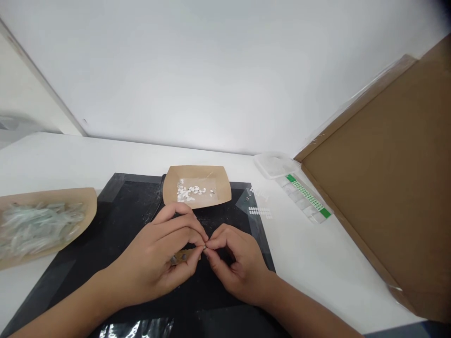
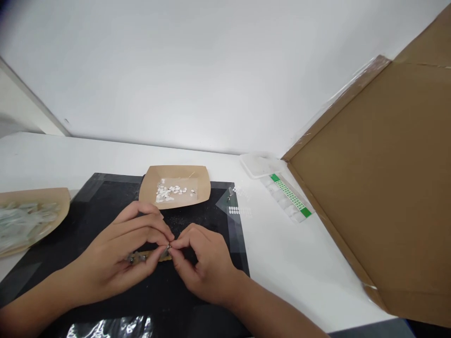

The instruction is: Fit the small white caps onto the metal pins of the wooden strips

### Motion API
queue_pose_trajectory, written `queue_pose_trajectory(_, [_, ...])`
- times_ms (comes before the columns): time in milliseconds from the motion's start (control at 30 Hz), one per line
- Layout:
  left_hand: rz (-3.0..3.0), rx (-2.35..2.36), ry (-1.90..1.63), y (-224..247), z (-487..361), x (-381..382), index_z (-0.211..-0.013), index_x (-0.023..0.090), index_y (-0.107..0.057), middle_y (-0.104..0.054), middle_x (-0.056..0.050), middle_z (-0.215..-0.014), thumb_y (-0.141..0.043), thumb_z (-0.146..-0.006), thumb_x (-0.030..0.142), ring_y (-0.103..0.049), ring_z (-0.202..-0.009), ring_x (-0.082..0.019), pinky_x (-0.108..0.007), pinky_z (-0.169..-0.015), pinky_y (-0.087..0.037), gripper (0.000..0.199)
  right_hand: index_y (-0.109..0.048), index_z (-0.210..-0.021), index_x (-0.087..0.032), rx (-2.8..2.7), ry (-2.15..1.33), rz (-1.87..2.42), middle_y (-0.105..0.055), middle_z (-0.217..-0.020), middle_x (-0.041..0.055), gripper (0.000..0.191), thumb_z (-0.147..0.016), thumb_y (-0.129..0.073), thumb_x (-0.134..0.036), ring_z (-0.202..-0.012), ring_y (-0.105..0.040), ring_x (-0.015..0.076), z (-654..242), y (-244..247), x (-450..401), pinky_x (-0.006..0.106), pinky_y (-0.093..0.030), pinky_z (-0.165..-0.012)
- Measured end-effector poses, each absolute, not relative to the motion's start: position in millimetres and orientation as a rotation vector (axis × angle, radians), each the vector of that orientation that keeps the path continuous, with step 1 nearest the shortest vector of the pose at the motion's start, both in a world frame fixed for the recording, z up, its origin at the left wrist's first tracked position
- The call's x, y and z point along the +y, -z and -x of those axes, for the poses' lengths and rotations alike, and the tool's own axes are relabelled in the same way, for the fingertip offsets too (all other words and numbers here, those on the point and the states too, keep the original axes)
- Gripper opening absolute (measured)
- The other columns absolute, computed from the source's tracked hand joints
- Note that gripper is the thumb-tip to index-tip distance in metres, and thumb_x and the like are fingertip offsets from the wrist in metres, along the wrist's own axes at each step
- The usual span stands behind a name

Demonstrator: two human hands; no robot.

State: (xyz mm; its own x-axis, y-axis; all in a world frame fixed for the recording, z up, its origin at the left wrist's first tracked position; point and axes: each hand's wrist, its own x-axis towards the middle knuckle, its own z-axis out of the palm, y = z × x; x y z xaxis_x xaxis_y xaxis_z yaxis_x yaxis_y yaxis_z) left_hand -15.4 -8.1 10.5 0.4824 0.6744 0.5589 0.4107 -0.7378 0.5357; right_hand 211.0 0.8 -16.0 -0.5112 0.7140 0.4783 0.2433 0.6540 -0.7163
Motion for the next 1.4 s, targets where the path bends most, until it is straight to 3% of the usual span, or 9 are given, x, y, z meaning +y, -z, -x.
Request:
queue_pose_trajectory(333, [-2.525, 0.938, -1.013, -7.9, 21.0, -5.3, -0.104, 0.018, -0.068, -0.074, -0.007, -0.105, -0.062, -0.099, 0.008, -0.063, -0.103, -0.023, -0.047, -0.103, -0.051, 0.013, -0.066, -0.103, -0.022, -2.037, -0.777, 0.846, -0.071, -0.090, 0.0043, 0.007, -0.100, -0.064, -0.016, -0.078, -0.068, 0.0170, -208.1, 12.9, -3.2, 0.029, -0.054, -0.070])
queue_pose_trajectory(600, [-2.608, 1.032, -1.067, -0.3, 19.1, -6.7, -0.098, 0.018, -0.067, -0.074, -0.004, -0.099, -0.071, -0.092, 0.009, -0.061, -0.101, -0.024, -0.044, -0.098, -0.054, 0.012, -0.067, -0.101, -0.023, -2.007, -0.844, 0.924, -0.070, -0.089, 0.0026, 0.004, -0.101, -0.064, -0.020, -0.078, -0.068, 0.0166, -204.2, 12.1, -8.3, 0.030, -0.053, -0.070])
queue_pose_trajectory(1400, [-2.346, 1.079, -1.059, -4.9, 14.6, -5.7, -0.093, 0.022, -0.068, -0.073, -0.003, -0.093, -0.066, -0.096, 0.017, -0.067, -0.104, -0.023, -0.042, -0.093, -0.060, 0.006, -0.065, -0.094, -0.022, -1.626, -1.433, 0.964, -0.068, -0.083, -0.0009, 0.010, -0.102, -0.068, -0.027, -0.068, -0.068, 0.0121, -200.3, 10.2, -13.8, 0.025, -0.056, -0.063])
